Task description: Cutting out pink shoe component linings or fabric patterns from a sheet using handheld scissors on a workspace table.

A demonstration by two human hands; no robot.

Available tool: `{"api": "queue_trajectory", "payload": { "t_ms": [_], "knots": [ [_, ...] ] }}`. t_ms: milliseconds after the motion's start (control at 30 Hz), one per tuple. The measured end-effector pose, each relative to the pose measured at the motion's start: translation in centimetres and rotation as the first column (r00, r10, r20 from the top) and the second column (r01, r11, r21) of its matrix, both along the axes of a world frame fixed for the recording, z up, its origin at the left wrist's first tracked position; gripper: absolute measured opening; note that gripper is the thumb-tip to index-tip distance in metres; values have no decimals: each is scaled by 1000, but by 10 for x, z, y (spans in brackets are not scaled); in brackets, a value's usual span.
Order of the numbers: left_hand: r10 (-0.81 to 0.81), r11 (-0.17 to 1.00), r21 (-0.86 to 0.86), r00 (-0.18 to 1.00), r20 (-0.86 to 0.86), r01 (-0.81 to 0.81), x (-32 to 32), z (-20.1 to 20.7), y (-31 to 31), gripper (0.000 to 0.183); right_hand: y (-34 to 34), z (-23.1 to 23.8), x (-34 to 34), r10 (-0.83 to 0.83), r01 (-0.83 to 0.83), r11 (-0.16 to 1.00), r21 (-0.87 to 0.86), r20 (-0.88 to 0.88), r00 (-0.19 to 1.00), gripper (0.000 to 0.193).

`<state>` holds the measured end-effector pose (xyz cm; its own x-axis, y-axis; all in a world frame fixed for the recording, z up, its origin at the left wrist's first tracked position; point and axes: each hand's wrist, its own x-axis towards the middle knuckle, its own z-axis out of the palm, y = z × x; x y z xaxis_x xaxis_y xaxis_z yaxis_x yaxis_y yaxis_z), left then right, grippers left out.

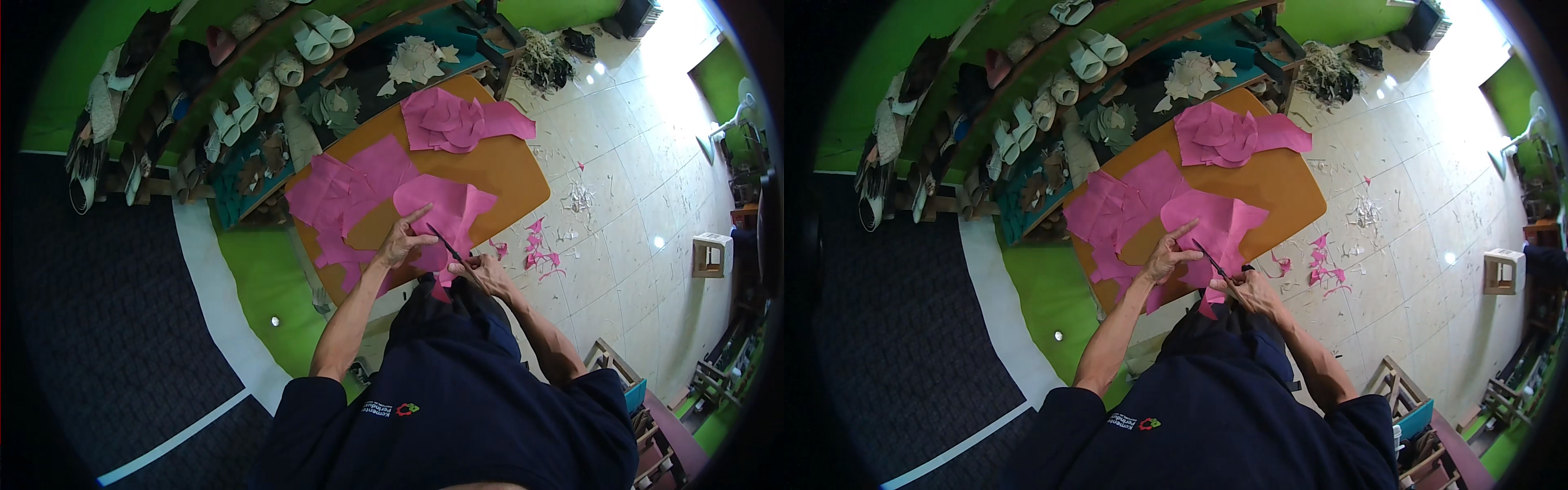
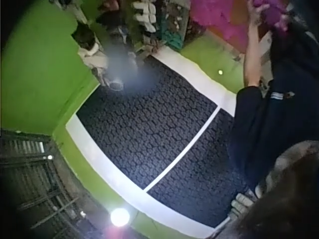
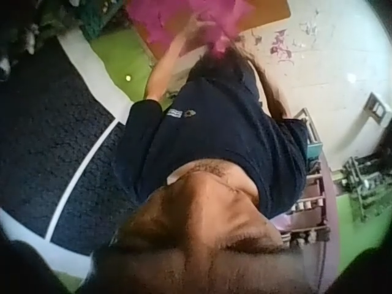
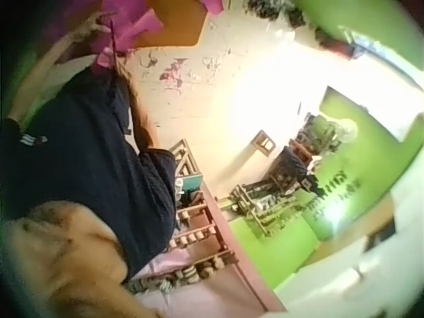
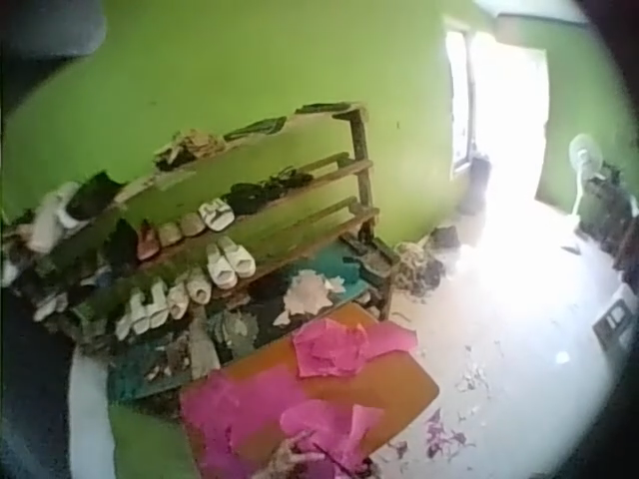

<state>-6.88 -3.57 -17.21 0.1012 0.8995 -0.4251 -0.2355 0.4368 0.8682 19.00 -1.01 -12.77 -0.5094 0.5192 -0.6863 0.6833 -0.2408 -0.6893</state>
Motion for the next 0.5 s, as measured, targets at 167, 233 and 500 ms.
{"api": "queue_trajectory", "payload": {
  "t_ms": [167,233,500],
  "knots": [
    [4,1000,6,995,99,-5,4,21,3,87,-1,-5,1,-90,59,979,-196,-156,984,75],
    [-18,1000,-3,997,78,19,2,22,3,87,-5,-7,-1,-102,79,986,-145,-162,982,70],
    [-33,999,41,997,-71,36,7,31,5,84,-4,-5,0,-119,115,992,-52,-96,988,80]
  ]
}}
